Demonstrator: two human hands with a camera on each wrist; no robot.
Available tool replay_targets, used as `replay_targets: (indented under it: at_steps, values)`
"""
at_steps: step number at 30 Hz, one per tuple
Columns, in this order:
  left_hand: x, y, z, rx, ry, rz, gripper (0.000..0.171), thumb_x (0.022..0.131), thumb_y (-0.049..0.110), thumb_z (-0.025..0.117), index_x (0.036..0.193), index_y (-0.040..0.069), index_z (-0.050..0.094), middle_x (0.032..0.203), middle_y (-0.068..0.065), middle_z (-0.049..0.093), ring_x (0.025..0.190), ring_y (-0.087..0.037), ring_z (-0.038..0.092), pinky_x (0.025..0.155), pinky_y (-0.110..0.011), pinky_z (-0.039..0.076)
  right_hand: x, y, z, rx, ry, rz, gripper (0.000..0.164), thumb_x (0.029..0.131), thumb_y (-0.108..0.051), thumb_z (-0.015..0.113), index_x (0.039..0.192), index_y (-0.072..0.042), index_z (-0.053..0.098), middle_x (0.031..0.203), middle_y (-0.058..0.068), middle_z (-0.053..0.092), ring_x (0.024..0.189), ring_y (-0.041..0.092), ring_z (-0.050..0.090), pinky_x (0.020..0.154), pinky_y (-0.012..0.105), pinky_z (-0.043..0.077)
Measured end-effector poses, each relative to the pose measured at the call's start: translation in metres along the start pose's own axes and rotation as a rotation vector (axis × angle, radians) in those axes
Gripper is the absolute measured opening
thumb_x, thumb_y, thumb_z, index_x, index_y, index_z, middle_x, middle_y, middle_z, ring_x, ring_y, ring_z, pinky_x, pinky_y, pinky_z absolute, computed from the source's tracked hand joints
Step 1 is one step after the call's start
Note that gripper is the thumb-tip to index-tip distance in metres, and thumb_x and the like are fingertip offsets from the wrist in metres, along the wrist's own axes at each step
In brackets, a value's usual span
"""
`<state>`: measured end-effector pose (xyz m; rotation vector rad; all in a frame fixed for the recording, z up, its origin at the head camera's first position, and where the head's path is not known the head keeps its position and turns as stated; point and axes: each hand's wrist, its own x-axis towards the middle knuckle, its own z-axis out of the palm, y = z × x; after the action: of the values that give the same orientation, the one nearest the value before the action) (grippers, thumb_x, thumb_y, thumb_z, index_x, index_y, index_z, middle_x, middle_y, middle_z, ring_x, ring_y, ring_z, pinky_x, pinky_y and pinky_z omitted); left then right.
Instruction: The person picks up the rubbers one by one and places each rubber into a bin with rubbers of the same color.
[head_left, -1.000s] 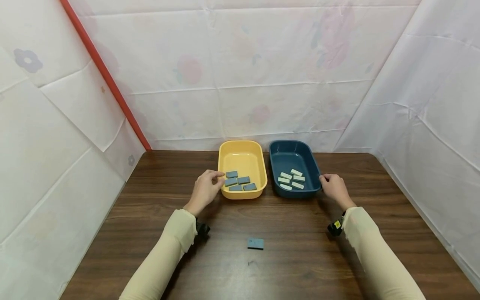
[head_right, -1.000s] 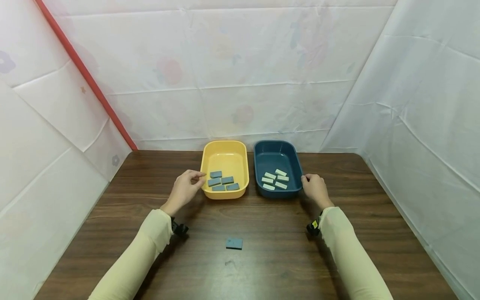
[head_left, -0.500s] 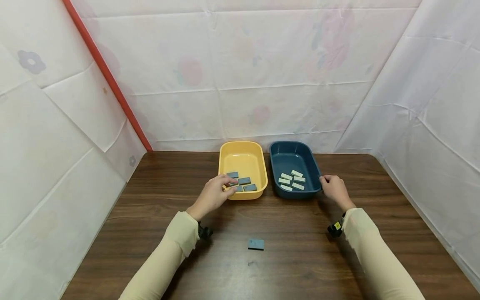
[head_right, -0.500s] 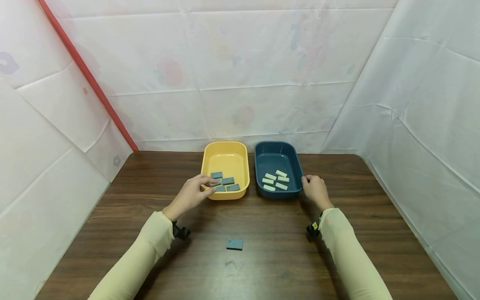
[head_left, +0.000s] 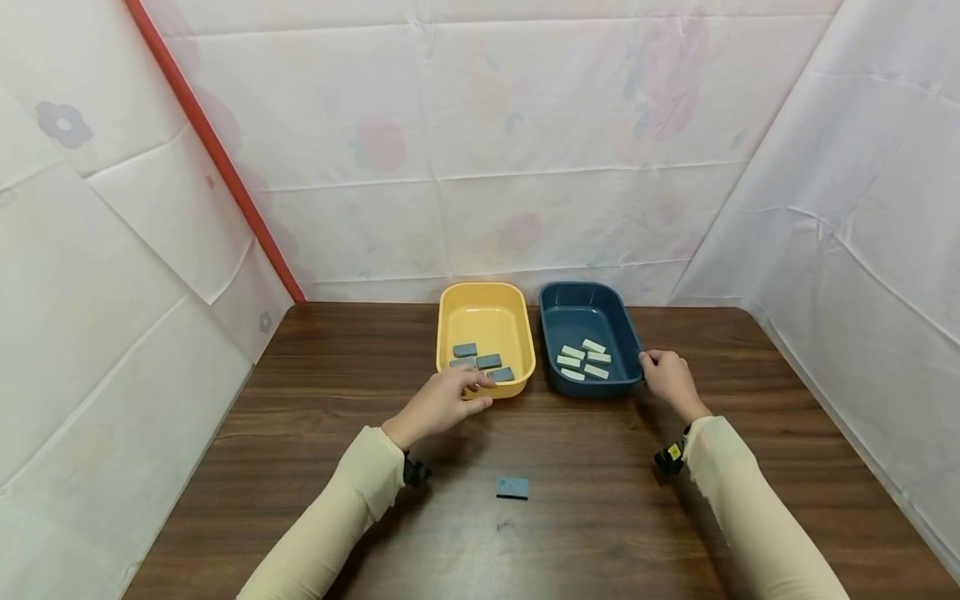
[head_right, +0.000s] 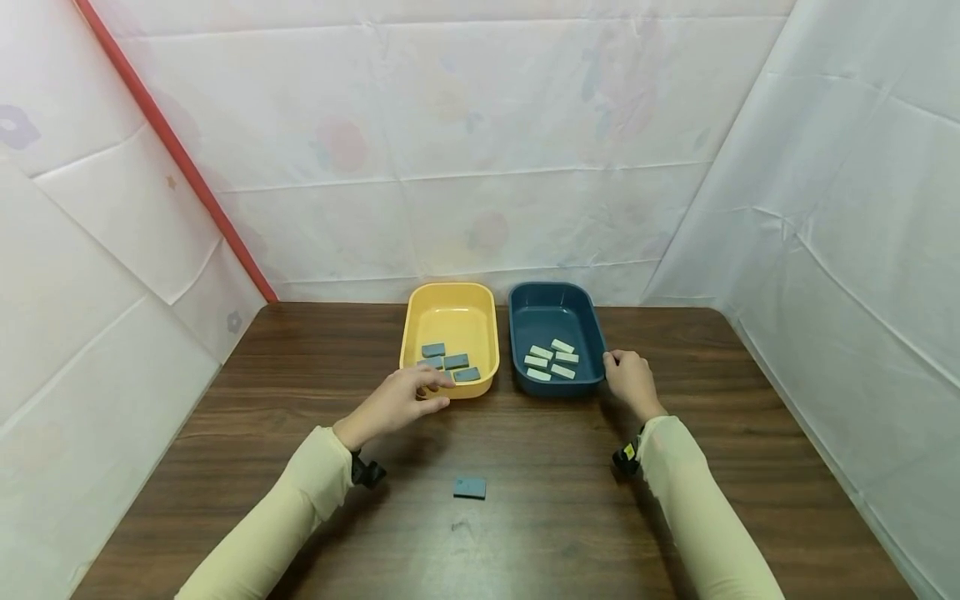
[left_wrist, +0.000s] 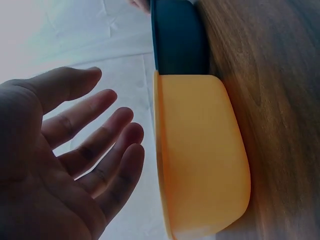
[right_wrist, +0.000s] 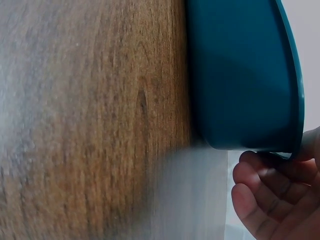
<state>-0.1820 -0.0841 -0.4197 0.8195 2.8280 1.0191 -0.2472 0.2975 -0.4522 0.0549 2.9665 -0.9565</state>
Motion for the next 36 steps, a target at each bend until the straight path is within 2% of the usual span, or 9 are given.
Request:
replay_targets:
  at_steps: [7,15,18,23,27,36]
  values:
    - [-0.002,0.006,0.006,0.017,-0.077,0.035,0.027,0.091,0.02,0.069,0.115,0.008,0.07,0.109,-0.006,0.068,0.098,-0.02,0.063,0.085,-0.037,0.052,0.0,-0.001,-0.001,-0.021,0.007,-0.013,0.047,0.105,-0.023,0.036,0.132,0.012,0.054,0.106,0.028,0.068,0.081,0.029,0.064,0.078,0.045,0.051]
    - [-0.006,0.012,0.015,0.029,-0.188,0.047,0.031,0.092,0.021,0.068,0.121,0.008,0.068,0.116,-0.007,0.068,0.105,-0.022,0.064,0.089,-0.038,0.051,0.0,0.0,-0.001,-0.029,0.0,-0.014,0.048,0.106,-0.023,0.034,0.132,0.011,0.053,0.103,0.026,0.068,0.078,0.027,0.063,0.075,0.042,0.049]
    - [-0.006,0.014,0.018,0.029,-0.222,0.046,0.033,0.092,0.022,0.068,0.122,0.007,0.068,0.114,-0.008,0.067,0.105,-0.023,0.065,0.088,-0.037,0.053,0.0,0.0,-0.001,-0.024,0.006,-0.018,0.047,0.106,-0.023,0.034,0.131,0.011,0.055,0.098,0.024,0.068,0.075,0.025,0.062,0.071,0.039,0.048]
    - [-0.008,0.017,0.025,0.056,-0.281,0.08,0.033,0.091,0.024,0.07,0.121,0.011,0.068,0.115,-0.004,0.067,0.103,-0.019,0.066,0.087,-0.031,0.053,-0.001,-0.001,0.0,-0.027,0.011,-0.018,0.047,0.106,-0.023,0.034,0.131,0.01,0.055,0.089,0.02,0.067,0.073,0.024,0.059,0.069,0.036,0.044]
    - [-0.009,0.018,0.033,0.081,-0.328,0.112,0.032,0.091,0.024,0.07,0.12,0.013,0.069,0.115,0.0,0.067,0.103,-0.017,0.065,0.087,-0.029,0.052,-0.001,0.0,0.001,-0.033,0.008,-0.008,0.048,0.106,-0.024,0.034,0.132,0.01,0.054,0.092,0.021,0.068,0.076,0.026,0.059,0.071,0.038,0.045]
    - [-0.012,0.022,0.045,0.143,-0.43,0.126,0.031,0.089,0.025,0.072,0.118,0.018,0.07,0.114,0.006,0.066,0.102,-0.008,0.061,0.092,-0.028,0.048,-0.002,0.001,0.002,-0.022,-0.001,0.001,0.05,0.106,-0.026,0.033,0.136,0.01,0.05,0.101,0.024,0.068,0.082,0.028,0.062,0.076,0.041,0.048]
